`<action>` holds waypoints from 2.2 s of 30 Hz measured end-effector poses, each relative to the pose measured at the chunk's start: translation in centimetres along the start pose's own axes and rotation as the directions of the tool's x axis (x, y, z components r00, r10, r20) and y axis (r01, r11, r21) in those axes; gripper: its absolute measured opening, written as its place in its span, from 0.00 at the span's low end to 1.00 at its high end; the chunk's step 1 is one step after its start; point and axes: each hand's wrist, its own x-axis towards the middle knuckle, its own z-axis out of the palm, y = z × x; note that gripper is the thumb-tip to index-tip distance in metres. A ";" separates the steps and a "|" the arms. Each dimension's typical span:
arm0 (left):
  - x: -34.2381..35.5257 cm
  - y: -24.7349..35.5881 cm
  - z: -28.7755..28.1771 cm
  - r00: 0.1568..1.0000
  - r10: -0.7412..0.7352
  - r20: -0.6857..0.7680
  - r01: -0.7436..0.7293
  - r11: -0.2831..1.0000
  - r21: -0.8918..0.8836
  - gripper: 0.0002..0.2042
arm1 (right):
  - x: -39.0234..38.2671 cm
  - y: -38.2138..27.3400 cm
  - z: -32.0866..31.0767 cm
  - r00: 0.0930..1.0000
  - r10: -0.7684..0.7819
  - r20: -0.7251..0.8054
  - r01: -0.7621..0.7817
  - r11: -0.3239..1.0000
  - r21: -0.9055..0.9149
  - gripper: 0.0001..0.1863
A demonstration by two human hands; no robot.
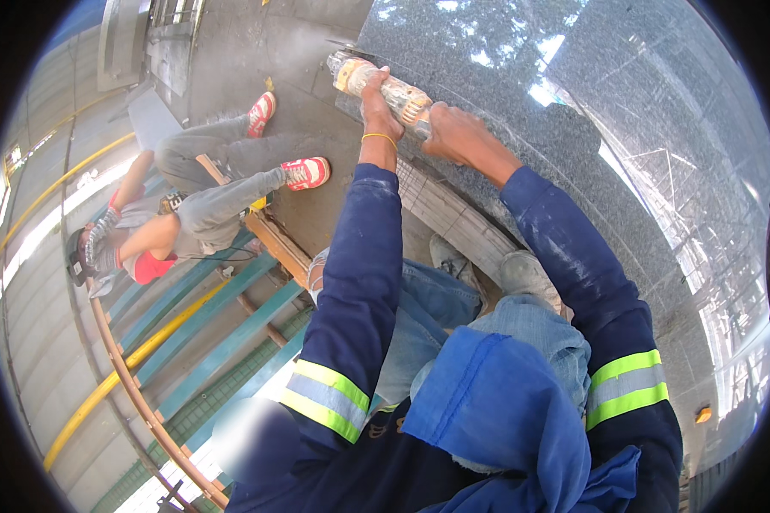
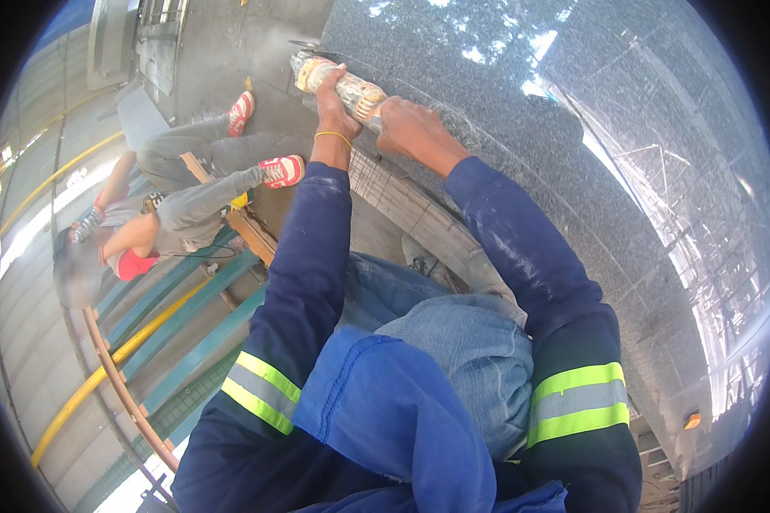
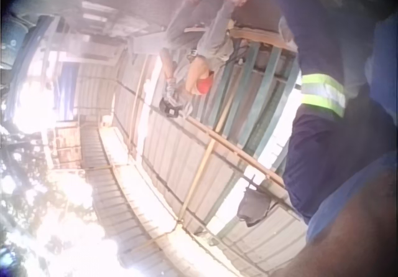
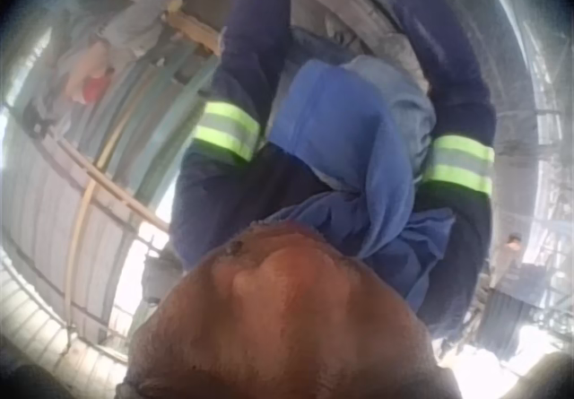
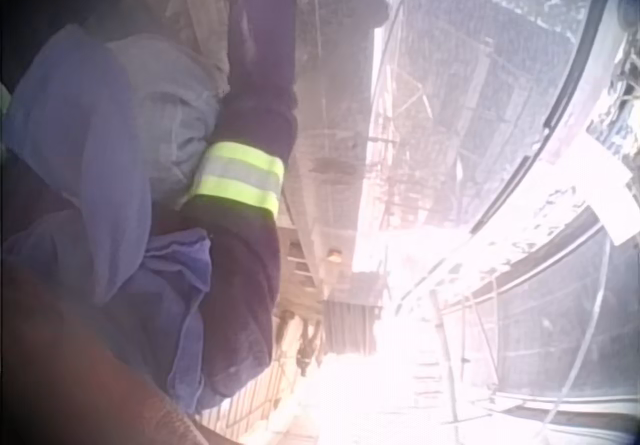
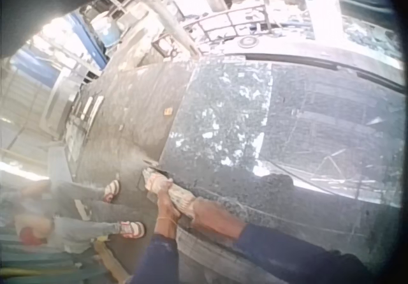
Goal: The person uses a handheld power tool to cut a large stone slab resting on wooden supports. The person moves the tool along the slab's surface, generating dust as the cut progresses.
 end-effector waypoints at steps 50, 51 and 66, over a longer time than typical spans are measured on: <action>-1.6 -0.3 0.9 0.999 0.025 -0.025 -0.025 1.000 -0.005 0.17 | -1.1 -0.1 -0.7 1.000 -0.002 -0.012 0.002 1.000 -0.020 0.22; -1.9 -0.4 1.0 0.999 0.039 -0.028 -0.039 0.999 -0.010 0.16 | -1.2 0.0 -0.6 1.000 0.004 -0.005 -0.004 1.000 -0.025 0.22; -0.5 0.2 0.4 1.000 -0.012 0.026 0.013 1.000 -0.019 0.18 | -0.7 -1.0 -1.0 0.999 0.043 0.004 -0.043 0.999 0.007 0.16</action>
